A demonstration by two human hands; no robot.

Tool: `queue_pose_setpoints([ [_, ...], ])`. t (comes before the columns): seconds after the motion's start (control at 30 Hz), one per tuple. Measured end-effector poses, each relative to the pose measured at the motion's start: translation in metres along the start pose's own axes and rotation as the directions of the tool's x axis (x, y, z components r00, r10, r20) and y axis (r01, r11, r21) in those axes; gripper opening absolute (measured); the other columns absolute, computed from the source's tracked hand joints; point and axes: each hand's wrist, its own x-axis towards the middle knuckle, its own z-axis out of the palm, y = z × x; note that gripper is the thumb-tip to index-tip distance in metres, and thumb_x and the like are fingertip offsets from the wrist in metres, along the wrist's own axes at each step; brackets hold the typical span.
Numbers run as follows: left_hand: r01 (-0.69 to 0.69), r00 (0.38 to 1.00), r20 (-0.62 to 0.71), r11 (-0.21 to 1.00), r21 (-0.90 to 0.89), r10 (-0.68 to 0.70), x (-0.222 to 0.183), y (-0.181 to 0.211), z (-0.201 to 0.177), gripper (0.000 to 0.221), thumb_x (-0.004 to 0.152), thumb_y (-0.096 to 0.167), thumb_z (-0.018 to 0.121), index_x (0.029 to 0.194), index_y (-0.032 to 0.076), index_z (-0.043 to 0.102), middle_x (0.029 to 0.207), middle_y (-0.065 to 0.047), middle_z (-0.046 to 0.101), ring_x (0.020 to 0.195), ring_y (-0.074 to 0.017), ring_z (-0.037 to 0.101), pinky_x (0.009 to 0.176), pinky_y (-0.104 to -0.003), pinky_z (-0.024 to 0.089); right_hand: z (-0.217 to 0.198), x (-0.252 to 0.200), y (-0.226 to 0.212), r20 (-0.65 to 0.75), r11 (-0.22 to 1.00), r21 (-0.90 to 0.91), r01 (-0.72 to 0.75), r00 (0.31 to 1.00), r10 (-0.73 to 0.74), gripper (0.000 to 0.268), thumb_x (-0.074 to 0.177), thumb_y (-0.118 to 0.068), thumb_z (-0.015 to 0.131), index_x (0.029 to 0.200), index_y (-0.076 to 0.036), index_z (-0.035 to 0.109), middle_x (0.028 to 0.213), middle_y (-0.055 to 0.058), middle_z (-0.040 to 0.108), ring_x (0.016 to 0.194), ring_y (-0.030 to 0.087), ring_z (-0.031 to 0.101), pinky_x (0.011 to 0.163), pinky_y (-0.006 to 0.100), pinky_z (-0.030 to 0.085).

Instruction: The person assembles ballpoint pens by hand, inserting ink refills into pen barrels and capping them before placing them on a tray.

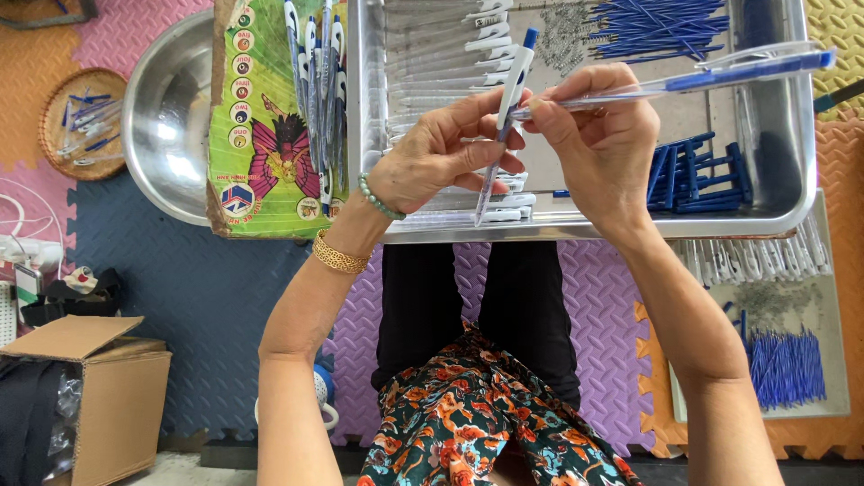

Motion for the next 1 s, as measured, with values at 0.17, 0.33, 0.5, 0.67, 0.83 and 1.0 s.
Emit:
queue_pose_setpoints([
  [0.17, -0.020, 1.000, 0.000, 0.999, -0.032, 0.020, 0.004, -0.011, -0.004, 0.062, 0.110, 0.018, 0.074, 0.167, 0.014, 0.049, 0.125, -0.009, 0.071, 0.121, -0.0283, 0.082, 0.105, -0.045, 0.074, 0.002, -0.001, 0.001, 0.002, 1.000, -0.012, 0.029, 1.000, -0.029, 0.022, 0.117, -0.010, 0.074, 0.121, -0.001, 0.054, 0.110, 0.017, 0.068, 0.095, 0.031, 0.082, 0.086, 0.037, 0.074],
  [0.33, -0.048, 0.999, 0.002, 0.998, -0.027, 0.048, 0.005, -0.013, 0.001, 0.062, 0.110, 0.019, 0.074, 0.166, 0.013, 0.049, 0.126, -0.009, 0.074, 0.121, -0.0259, 0.081, 0.107, -0.043, 0.073, 0.004, -0.002, 0.000, 0.006, 0.995, -0.093, 0.046, 0.999, -0.045, 0.022, 0.118, -0.002, 0.073, 0.119, 0.001, 0.052, 0.110, 0.021, 0.072, 0.093, 0.033, 0.085, 0.078, 0.035, 0.071],
  [0.5, 0.061, 0.975, -0.221, 0.993, 0.103, -0.037, 0.005, 0.012, 0.028, 0.066, 0.101, 0.018, 0.074, 0.163, 0.005, 0.052, 0.106, -0.006, 0.072, 0.110, -0.0235, 0.083, 0.095, -0.038, 0.076, 0.002, -0.001, 0.030, -0.091, 0.995, -0.089, -0.039, 0.995, 0.031, 0.021, 0.109, -0.003, 0.083, 0.109, -0.004, 0.062, 0.097, 0.011, 0.073, 0.079, 0.016, 0.075, 0.067, 0.027, 0.063],
  [0.67, 0.098, 0.975, -0.206, 0.994, 0.050, -0.086, 0.021, -0.024, 0.010, 0.066, 0.103, 0.012, 0.078, 0.164, 0.012, 0.053, 0.125, -0.012, 0.079, 0.105, -0.0199, 0.082, 0.088, -0.038, 0.074, -0.012, -0.013, 0.059, 0.190, 0.854, -0.375, 0.361, 0.931, -0.311, 0.008, 0.108, -0.012, 0.072, 0.113, -0.013, 0.077, 0.119, 0.014, 0.077, 0.098, 0.036, 0.081, 0.083, 0.045, 0.064],
  [0.83, 0.100, 0.975, -0.200, 0.995, -0.013, -0.100, 0.020, -0.026, -0.001, 0.065, 0.103, 0.011, 0.075, 0.165, 0.010, 0.053, 0.124, -0.011, 0.078, 0.102, -0.0207, 0.083, 0.083, -0.038, 0.074, -0.009, -0.015, 0.070, 0.257, 0.829, -0.352, 0.435, 0.897, -0.361, 0.015, 0.111, -0.022, 0.065, 0.120, -0.016, 0.075, 0.129, 0.012, 0.073, 0.100, 0.037, 0.079, 0.088, 0.042, 0.063],
  [1.0, 0.076, 0.994, -0.082, 0.996, 0.044, -0.072, 0.012, -0.021, -0.003, 0.061, 0.103, 0.009, 0.074, 0.161, 0.008, 0.055, 0.131, -0.013, 0.075, 0.104, -0.0219, 0.081, 0.088, -0.042, 0.075, -0.039, 0.019, 0.028, -0.013, 0.939, -0.214, 0.271, 0.960, -0.280, 0.030, 0.120, -0.010, 0.060, 0.092, -0.005, 0.067, 0.097, 0.014, 0.082, 0.092, 0.031, 0.079, 0.095, 0.039, 0.056],
])
